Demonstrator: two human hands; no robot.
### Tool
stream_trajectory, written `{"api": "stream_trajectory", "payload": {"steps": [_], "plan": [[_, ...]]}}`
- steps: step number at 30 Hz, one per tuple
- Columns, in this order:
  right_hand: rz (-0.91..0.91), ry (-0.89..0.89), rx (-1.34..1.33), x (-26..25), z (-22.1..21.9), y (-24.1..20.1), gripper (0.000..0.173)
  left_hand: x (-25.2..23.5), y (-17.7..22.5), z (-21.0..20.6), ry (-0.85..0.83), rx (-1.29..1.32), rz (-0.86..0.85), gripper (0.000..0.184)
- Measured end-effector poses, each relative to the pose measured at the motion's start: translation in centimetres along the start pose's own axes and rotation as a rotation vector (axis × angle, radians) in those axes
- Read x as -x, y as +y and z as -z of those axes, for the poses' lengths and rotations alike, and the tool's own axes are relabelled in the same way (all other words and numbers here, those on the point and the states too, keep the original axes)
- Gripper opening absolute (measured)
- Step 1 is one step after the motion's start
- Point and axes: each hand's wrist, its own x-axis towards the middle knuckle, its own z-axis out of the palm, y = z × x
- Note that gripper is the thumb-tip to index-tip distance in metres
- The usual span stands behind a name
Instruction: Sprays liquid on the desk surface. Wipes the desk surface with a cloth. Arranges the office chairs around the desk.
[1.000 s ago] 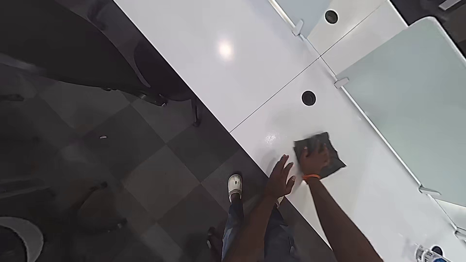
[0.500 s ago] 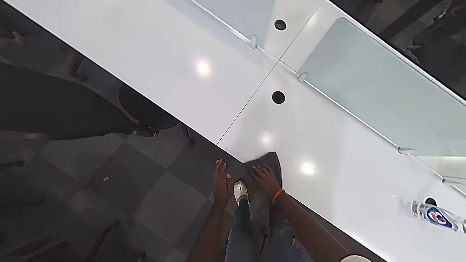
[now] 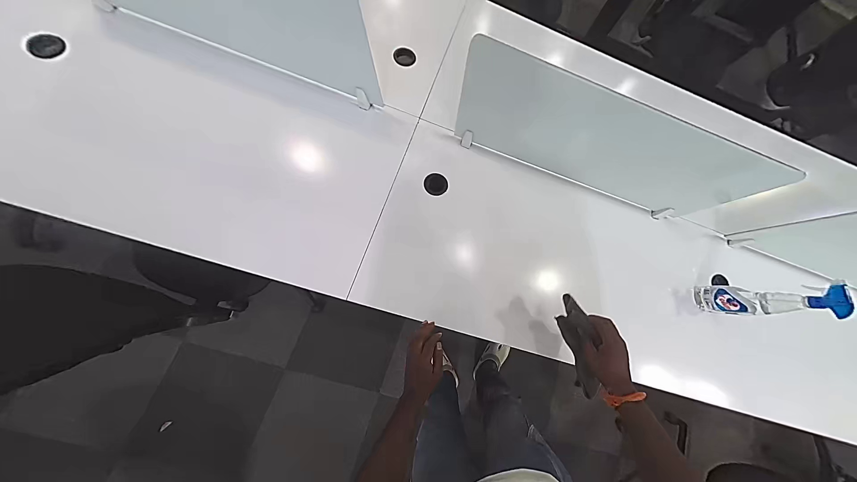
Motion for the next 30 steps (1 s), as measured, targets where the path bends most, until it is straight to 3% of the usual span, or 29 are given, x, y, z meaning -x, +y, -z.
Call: {"api": "stream_trajectory", "payload": {"steps": [3,4,9,13,16,23,30], "plan": [[-0.107,-0.101,0.134,-1.9,-1.4,-1.3,0.066,-3.9,1.4,-1.6,-0.003,0.0,-0.085,0.034],[-0.129,-0.14,0.124,-2.1,-2.0,-1.6,0.071,-5.1,1.7,-2.0,-0.008,-0.006,-0.116,0.033],[-0.029,-0.103,0.208,-1.5,-6.8,0.9,0.052,-10.4,2.8,-4.4,-0.104,-0.026,-0.201,0.034],[0.14,-0.142,0.386,-1.1,-12.7,3.9,0.065,-14.4,3.6,-7.7,-0.212,-0.089,-0.299,0.033],[0.157,-0.069,0.441,-3.6,-15.8,4.1,0.064,-17.7,4.0,-10.3,-0.325,-0.147,-0.365,0.036],[-0.014,0.067,0.383,-10.6,-17.5,2.1,0.054,-23.7,4.0,-14.0,-0.567,-0.304,-0.515,0.048],[0.012,0.133,0.22,-16.4,-17.3,1.7,0.048,-24.4,4.1,-15.5,-0.557,-0.408,-0.439,0.053]]}}
